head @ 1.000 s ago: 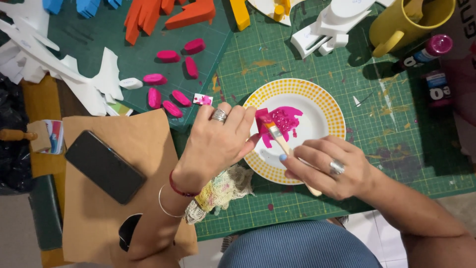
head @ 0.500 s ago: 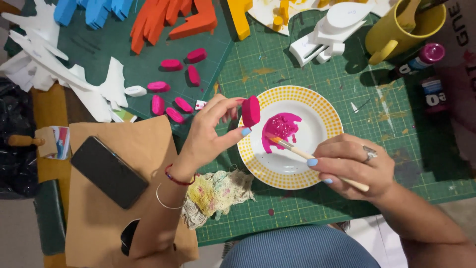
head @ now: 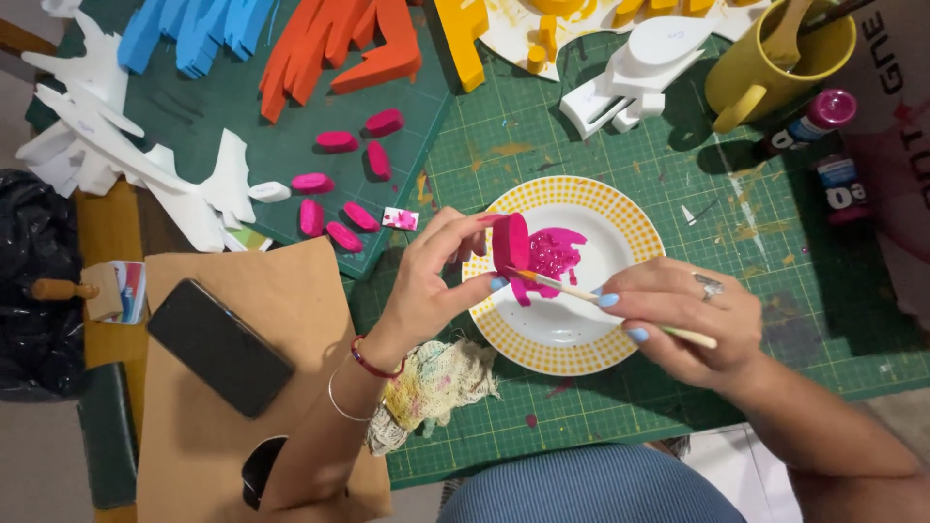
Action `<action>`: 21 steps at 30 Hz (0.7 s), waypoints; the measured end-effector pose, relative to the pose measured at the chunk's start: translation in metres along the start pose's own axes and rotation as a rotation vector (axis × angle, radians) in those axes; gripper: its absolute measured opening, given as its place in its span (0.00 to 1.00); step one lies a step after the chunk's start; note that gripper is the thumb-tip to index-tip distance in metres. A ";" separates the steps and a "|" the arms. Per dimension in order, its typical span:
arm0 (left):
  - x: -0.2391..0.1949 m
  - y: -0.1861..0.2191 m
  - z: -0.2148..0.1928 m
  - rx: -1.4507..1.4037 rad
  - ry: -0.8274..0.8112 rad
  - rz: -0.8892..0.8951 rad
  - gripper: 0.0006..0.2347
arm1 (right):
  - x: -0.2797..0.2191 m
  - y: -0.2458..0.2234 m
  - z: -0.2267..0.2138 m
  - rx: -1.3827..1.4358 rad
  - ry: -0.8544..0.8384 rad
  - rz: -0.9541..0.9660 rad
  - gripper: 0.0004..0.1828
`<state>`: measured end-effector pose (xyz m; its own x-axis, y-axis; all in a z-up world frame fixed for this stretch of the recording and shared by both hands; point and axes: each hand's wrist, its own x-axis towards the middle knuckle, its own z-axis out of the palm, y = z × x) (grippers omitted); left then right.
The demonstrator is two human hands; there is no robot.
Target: The person is painting small pink foam pieces using a paintbrush and pink paint from a plate on a green cutting mat.
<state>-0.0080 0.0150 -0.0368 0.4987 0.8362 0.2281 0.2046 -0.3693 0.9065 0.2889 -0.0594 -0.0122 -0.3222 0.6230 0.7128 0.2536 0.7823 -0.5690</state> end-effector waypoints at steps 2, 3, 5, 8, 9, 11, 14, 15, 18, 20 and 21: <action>0.000 -0.002 -0.002 0.007 -0.013 0.022 0.20 | -0.007 0.001 -0.004 0.028 0.030 0.043 0.11; 0.000 -0.003 -0.003 0.014 -0.027 0.042 0.20 | -0.010 0.002 -0.006 0.058 0.060 0.089 0.12; 0.001 -0.006 -0.007 0.009 -0.063 0.071 0.21 | -0.018 0.012 -0.008 0.132 0.136 0.130 0.14; 0.001 -0.011 -0.010 -0.007 -0.143 0.112 0.22 | -0.014 0.012 -0.009 0.301 0.219 0.225 0.17; 0.001 -0.014 -0.010 -0.015 -0.183 0.128 0.22 | -0.010 0.010 -0.009 0.394 0.225 0.272 0.17; 0.002 -0.010 -0.011 -0.026 -0.233 0.151 0.21 | -0.006 0.014 -0.006 0.512 0.181 0.295 0.15; 0.003 -0.006 -0.009 -0.036 -0.305 0.194 0.22 | -0.010 0.023 -0.006 0.649 0.114 0.401 0.14; 0.003 -0.005 -0.009 -0.033 -0.326 0.218 0.23 | -0.013 0.026 -0.006 0.665 0.089 0.479 0.15; 0.003 -0.003 -0.011 -0.050 -0.361 0.223 0.24 | -0.017 0.040 -0.005 0.680 0.168 0.538 0.15; 0.004 -0.002 -0.012 -0.054 -0.368 0.220 0.24 | -0.016 0.042 -0.009 0.692 0.213 0.592 0.16; 0.005 -0.001 -0.013 -0.056 -0.376 0.219 0.24 | -0.015 0.043 -0.012 0.704 0.259 0.644 0.16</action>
<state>-0.0165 0.0245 -0.0318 0.7991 0.5313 0.2814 0.0190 -0.4901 0.8715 0.3151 -0.0353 -0.0424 -0.0819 0.9760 0.2017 -0.3168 0.1664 -0.9338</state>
